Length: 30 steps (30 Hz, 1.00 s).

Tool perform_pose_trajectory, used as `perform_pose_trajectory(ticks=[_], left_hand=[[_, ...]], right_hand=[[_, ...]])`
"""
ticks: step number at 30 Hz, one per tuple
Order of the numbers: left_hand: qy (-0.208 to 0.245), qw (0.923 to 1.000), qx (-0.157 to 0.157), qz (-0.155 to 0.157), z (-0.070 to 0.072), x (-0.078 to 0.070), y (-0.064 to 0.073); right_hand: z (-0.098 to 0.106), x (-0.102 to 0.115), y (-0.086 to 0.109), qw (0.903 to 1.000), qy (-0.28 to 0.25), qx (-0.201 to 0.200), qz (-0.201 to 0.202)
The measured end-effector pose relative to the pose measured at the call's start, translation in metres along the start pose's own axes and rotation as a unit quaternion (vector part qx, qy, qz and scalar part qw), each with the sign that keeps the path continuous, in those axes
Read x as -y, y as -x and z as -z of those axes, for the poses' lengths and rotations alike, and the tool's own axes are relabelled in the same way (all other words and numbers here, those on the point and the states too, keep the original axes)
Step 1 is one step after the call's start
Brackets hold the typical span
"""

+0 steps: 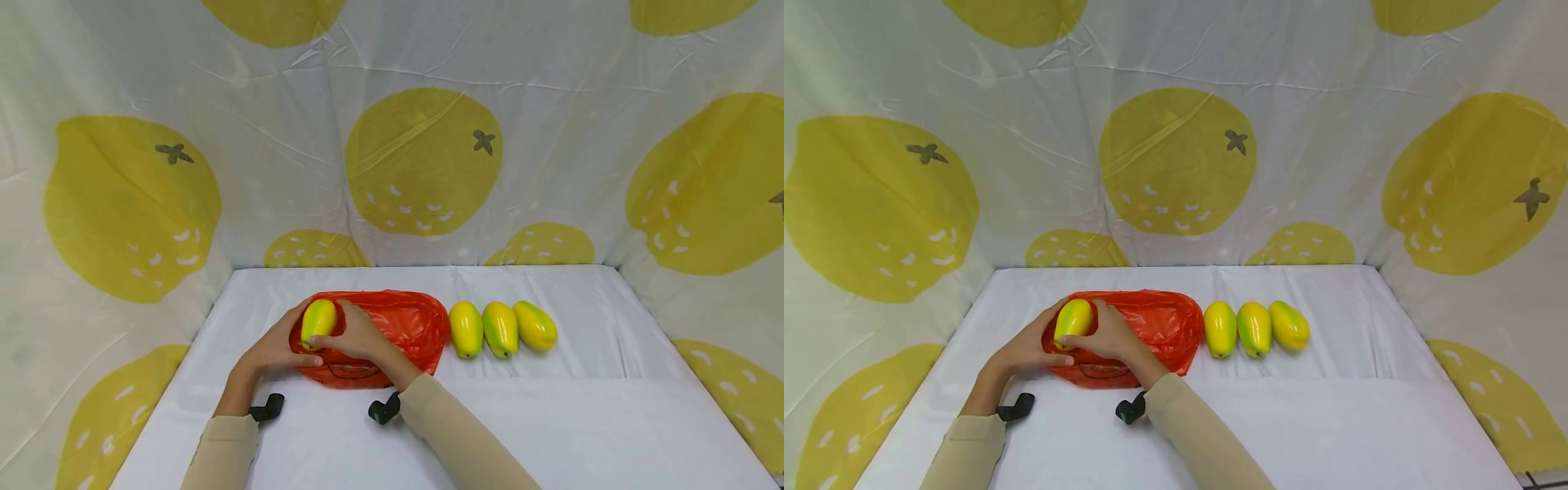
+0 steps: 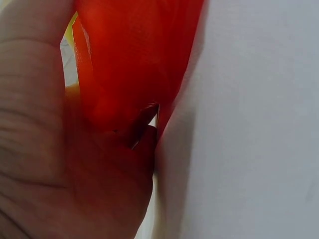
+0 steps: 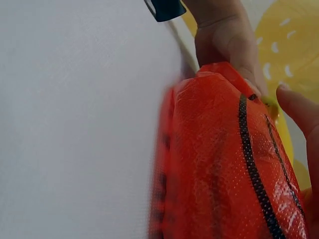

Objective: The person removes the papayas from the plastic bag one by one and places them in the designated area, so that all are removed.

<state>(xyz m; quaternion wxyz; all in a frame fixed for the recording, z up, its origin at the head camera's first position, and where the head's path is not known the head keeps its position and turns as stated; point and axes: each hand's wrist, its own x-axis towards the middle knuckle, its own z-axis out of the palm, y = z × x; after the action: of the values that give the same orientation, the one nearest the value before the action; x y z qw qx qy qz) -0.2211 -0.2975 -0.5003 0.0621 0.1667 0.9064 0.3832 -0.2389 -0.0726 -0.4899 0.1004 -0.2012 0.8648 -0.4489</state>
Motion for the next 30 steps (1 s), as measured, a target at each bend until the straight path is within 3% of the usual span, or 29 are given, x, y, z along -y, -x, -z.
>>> perform_pose_trajectory(ticks=[11,19,30], left_hand=[[-0.004,1.0000,0.003,0.001,-0.004,0.001,-0.001],[-0.003,0.9999,-0.002,-0.011,-0.003,0.004,0.000],[-0.001,1.0000,0.001,0.001,-0.002,0.003,-0.002]], right_hand=[[-0.003,0.003,0.001,0.9994,0.034,0.006,-0.006],[0.005,-0.003,0.002,0.9998,-0.005,0.011,0.014],[0.019,-0.008,0.010,0.9994,-0.030,0.015,-0.005]])
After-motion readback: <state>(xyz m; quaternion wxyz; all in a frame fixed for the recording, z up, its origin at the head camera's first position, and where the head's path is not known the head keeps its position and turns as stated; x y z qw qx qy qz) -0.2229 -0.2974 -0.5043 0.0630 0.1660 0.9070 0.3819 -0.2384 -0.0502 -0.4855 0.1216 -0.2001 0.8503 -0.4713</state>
